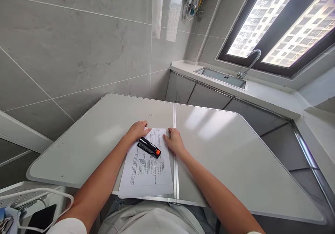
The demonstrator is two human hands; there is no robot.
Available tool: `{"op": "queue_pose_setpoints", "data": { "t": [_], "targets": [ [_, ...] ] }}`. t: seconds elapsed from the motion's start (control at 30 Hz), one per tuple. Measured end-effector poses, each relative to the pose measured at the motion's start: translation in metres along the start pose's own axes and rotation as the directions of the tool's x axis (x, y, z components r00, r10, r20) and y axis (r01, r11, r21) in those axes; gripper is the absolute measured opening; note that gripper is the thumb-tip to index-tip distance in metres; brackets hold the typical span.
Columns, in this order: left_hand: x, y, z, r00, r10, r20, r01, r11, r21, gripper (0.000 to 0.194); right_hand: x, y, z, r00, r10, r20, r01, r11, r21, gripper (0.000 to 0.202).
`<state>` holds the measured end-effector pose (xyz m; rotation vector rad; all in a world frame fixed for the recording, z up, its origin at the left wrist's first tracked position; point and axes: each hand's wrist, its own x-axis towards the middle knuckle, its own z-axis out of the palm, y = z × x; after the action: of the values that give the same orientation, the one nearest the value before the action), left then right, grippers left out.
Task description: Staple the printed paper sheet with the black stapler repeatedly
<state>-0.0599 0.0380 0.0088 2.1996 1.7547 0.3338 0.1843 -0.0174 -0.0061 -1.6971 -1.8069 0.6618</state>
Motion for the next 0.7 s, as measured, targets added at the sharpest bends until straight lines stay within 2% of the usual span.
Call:
{"op": "queue_pose_setpoints", "data": {
  "t": [0.07,0.17,0.27,0.33,0.37,0.5,0.6,0.7],
  "targets": [
    [-0.002,0.001,-0.004,1.0,-0.002,0.026,0.001,1.0,0.03,0.036,0.006,-0.003,0.007,0.999,0.011,0.043,-0.012,1.0,0.018,0.038],
    [-0.005,-0.003,-0.006,0.993,0.121,0.006,-0.12,0.991,-0.05,0.041,0.008,-0.01,0.02,0.998,0.024,0.051,-0.027,0.998,0.058,0.038],
    [-0.006,-0.011,-0.005,0.98,0.188,-0.071,-0.198,0.962,-0.188,0.044,0.006,-0.013,0.029,0.996,0.036,-0.084,-0.031,0.998,0.057,0.039],
    [-0.005,-0.016,-0.005,0.974,0.186,-0.126,-0.216,0.932,-0.291,0.047,0.004,-0.015,0.03,0.985,0.025,-0.17,-0.016,0.998,0.054,0.031],
    [-0.005,-0.018,-0.005,0.972,0.184,-0.148,-0.224,0.915,-0.334,0.048,0.003,-0.016,0.029,0.985,0.019,-0.173,-0.009,0.998,0.056,0.026],
    [-0.002,-0.019,-0.004,0.968,0.17,-0.187,-0.231,0.896,-0.38,0.049,-0.005,-0.023,0.02,0.999,0.011,-0.041,-0.011,1.0,0.014,0.018],
    [0.001,-0.016,-0.001,0.948,0.158,-0.278,-0.245,0.917,-0.314,0.039,-0.01,-0.027,0.013,1.0,0.028,-0.012,-0.029,0.988,-0.148,0.01],
    [0.003,-0.014,0.004,0.93,0.107,-0.352,-0.196,0.954,-0.228,0.027,-0.011,-0.023,0.004,0.999,0.038,0.005,-0.035,0.954,-0.297,0.008]
  ]
}}
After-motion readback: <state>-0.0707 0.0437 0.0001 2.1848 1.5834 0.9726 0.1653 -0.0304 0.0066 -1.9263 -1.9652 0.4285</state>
